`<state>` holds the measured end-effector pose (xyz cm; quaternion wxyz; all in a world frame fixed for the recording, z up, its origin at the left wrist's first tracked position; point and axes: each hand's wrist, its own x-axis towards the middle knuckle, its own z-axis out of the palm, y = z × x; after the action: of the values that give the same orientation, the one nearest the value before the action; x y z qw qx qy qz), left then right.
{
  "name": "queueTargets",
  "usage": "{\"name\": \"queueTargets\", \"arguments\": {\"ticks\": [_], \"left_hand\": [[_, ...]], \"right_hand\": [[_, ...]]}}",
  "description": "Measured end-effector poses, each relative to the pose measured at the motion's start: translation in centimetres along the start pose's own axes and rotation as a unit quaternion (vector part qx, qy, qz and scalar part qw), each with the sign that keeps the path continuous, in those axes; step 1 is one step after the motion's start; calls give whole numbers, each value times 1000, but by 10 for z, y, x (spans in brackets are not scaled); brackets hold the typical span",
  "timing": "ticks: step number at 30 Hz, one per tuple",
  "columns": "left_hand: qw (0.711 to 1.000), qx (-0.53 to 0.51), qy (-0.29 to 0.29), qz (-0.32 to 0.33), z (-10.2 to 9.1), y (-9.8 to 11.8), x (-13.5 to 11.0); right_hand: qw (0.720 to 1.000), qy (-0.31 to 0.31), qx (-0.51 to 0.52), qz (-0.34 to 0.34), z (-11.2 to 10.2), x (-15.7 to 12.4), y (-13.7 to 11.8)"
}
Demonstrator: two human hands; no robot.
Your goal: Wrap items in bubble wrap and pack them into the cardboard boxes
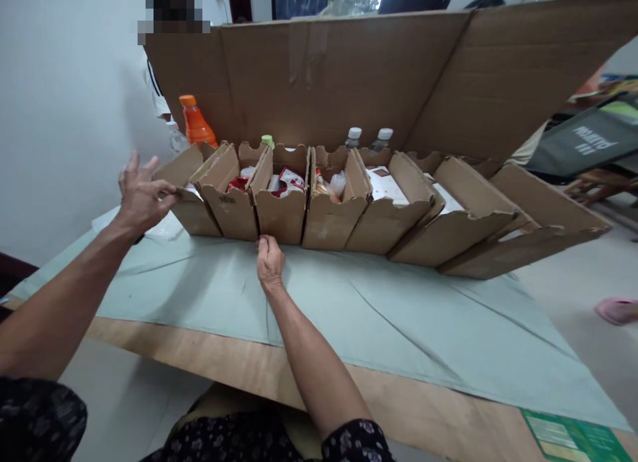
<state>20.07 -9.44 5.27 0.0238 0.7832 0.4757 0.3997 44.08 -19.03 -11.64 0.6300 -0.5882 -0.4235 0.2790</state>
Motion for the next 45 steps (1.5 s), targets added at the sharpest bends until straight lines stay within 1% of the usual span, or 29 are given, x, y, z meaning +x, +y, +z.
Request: {"name": "queueTargets", "arguments": {"ticks": [3,6,9,13,14,15,16,17,18,19,20,21,22,23,24,25,26,27,28,29,31,32,34,36,39,41,42,43,45], "left_hand": [[998,-2,22,58,-18,15,-33],[994,-40,28,101,-35,49,-71],[987,-117,-11,107,-40,104,-93],[970,-205,-76,106,-29,190,-100],[966,-215,-84,114,-28,207,-100],[965,-213,-83,127,-31,220,-99],[967,-196,-69,147,-36,226,-99],[971,-167,-35,170,-43,225,-100],[974,-131,18,182,-51,216,-101],[975,-100,86,179,-58,200,-104],[969,-83,172,155,-64,178,-108],[963,-94,240,78,-67,152,-113],[945,-145,292,0,-66,124,-119],[911,-228,328,-104,-63,97,-127],[882,-302,288,-219,-56,73,-136],[869,-331,254,-267,-46,54,-145],[858,-359,217,-298,-35,42,-156],[843,-394,171,-323,-24,35,-166],[829,-427,143,-333,-13,35,-175],[812,-460,122,-339,-4,40,-184],[782,-510,103,-342,12,57,-194],[777,-524,95,-336,19,69,-196],[776,-545,61,-311,35,90,-190],[787,-559,22,-262,54,108,-176],[803,-563,-46,-188,87,125,-154],[821,-540,-92,-160,105,129,-148],[831,-522,-107,-158,111,128,-150],[841,-502,-113,-166,116,126,-154],[855,-466,-106,-200,119,120,-168]], "right_hand": [[1000,2,11,2,1,1,0],[1000,5,31,3,-1,7,-4],[998,15,55,7,-9,16,-13],[997,23,70,9,-30,22,-30],[997,21,69,8,-38,20,-34],[998,16,67,7,-47,17,-38],[998,8,64,6,-56,12,-42],[998,-2,59,7,-67,5,-45],[998,-15,55,8,-77,-3,-48],[998,-30,50,10,-88,-12,-51],[998,-45,45,12,-99,-23,-55],[997,-59,41,14,-108,-35,-58],[996,-75,35,15,-115,-48,-61],[995,-94,27,15,-120,-62,-65],[993,-113,20,12,-123,-76,-69],[991,-134,13,7,-122,-91,-73],[988,-151,9,-2,-119,-105,-77],[987,-162,7,-13,-115,-118,-80],[986,-163,8,-23,-109,-129,-83],[988,-153,11,-29,-104,-138,-85],[993,-110,19,-28,-100,-143,-87],[996,-84,26,-29,-102,-140,-88],[998,-36,46,-40,-115,-123,-89],[996,-1,63,-61,-136,-96,-88],[994,48,77,-67,-170,-59,-76],[991,94,89,-30,-189,-45,-61],[988,120,95,1,-196,-42,-52],[984,142,101,35,-202,-42,-43],[975,174,112,85,-209,-45,-28]]}}
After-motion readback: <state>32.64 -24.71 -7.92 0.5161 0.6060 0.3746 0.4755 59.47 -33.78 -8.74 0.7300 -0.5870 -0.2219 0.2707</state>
